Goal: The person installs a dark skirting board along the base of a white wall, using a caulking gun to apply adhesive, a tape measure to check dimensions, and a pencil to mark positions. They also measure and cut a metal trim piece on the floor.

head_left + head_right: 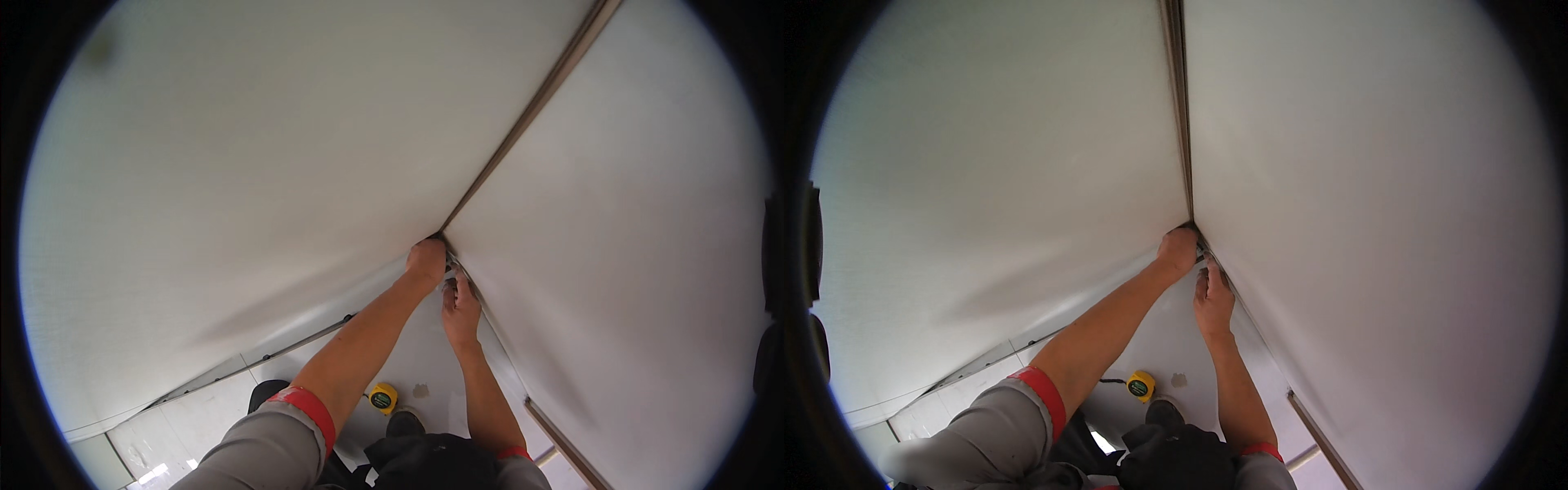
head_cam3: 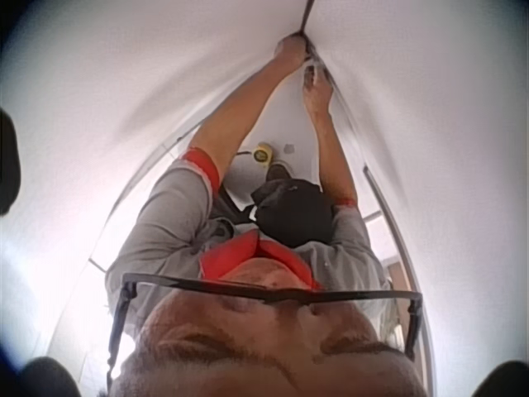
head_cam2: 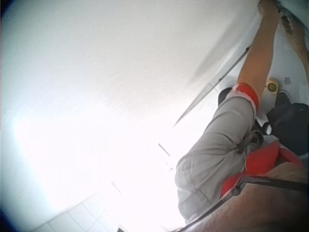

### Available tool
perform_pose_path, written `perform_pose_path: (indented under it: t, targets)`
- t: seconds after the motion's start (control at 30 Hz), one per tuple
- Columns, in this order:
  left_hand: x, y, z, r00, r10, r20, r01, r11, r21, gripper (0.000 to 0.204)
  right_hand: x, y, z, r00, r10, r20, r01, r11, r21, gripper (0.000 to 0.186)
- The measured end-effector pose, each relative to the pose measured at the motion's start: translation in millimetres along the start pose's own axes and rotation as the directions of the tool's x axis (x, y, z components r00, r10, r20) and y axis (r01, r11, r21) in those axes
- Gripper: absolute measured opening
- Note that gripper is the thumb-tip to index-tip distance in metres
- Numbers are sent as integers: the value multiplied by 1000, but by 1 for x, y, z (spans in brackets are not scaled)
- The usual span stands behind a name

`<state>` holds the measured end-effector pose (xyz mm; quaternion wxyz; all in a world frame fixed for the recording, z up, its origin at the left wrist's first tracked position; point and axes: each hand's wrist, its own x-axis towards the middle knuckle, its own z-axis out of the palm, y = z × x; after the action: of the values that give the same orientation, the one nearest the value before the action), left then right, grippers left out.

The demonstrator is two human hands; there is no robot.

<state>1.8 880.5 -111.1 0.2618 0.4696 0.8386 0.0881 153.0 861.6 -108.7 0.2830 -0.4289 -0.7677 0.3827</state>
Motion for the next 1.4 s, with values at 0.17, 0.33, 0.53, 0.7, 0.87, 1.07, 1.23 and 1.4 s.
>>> perform_pose_path:
  t: [0.17,0.33,0.53,0.7,0.87,1.07,1.23,1.4]
  targets:
    - [-2,11,-10,999,-37,-12,37,997,69,16,1,3,-1,1000,9,6,-9,1000,-23,41]
    - [-8,9,-14,999,47,20,-50,980,195,14,0,5,0,999,34,16,-35,999,19,40]
    - [-12,7,-16,995,97,14,-98,971,219,12,-1,1,-3,1000,7,-3,-7,999,41,39]
    - [-16,11,-26,984,144,101,-166,952,258,13,1,-4,-8,999,30,12,-30,999,25,38]
    - [-15,4,-17,974,219,54,-226,934,277,15,0,-8,-9,999,44,20,-44,999,6,38]
    - [-28,5,-29,933,342,-107,-283,886,367,17,0,-15,-9,984,161,71,-165,984,60,34]
    - [-70,17,-69,889,356,-288,-340,935,105,14,5,-15,-15,999,48,20,-48,998,33,35]
    - [-130,-2,-86,962,61,-266,-221,747,-628,17,11,-15,-8,999,-52,-8,52,999,6,36]
